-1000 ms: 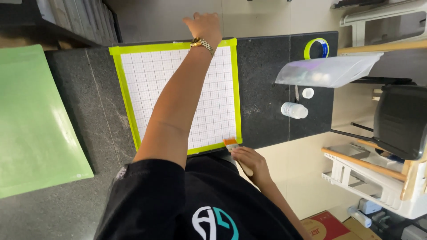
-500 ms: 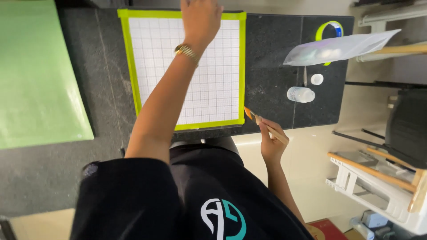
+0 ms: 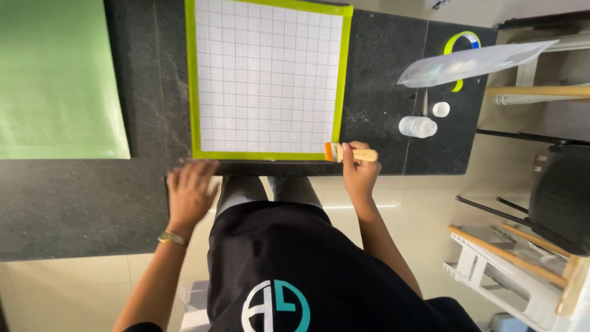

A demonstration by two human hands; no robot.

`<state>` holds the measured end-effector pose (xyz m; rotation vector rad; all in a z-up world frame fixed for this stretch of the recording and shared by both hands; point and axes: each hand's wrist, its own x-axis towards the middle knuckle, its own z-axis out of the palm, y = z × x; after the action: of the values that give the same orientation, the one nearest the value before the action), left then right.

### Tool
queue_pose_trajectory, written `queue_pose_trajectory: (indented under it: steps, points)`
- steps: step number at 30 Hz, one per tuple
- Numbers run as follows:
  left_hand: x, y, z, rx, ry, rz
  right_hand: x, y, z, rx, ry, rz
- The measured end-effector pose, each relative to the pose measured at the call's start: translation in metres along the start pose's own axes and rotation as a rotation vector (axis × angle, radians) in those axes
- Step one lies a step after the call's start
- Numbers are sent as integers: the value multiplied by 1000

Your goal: Applying a layer of white adhesive to a gridded cutting mat using a brush

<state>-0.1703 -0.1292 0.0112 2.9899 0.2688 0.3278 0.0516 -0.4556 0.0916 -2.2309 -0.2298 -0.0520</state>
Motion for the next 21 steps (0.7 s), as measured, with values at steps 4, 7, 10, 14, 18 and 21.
queue_pose_trajectory:
  steps: [4,7,10,14,18,21]
  points:
    - [11,20,-1,21,-43,245,-3,-13,16,-42,112,-16]
    - [30,49,14,-59,27,428,-9,-21,23,-71,181,-30]
    - [46,71,36,-81,114,591,-11,-28,28,-154,217,-56]
    - [52,74,73,-17,200,682,-13,-10,31,-446,181,-173]
    - [59,69,83,-28,300,734,-21,2,50,-530,160,-170]
    - [62,69,80,-82,359,733,-27,-11,83,-553,173,-251]
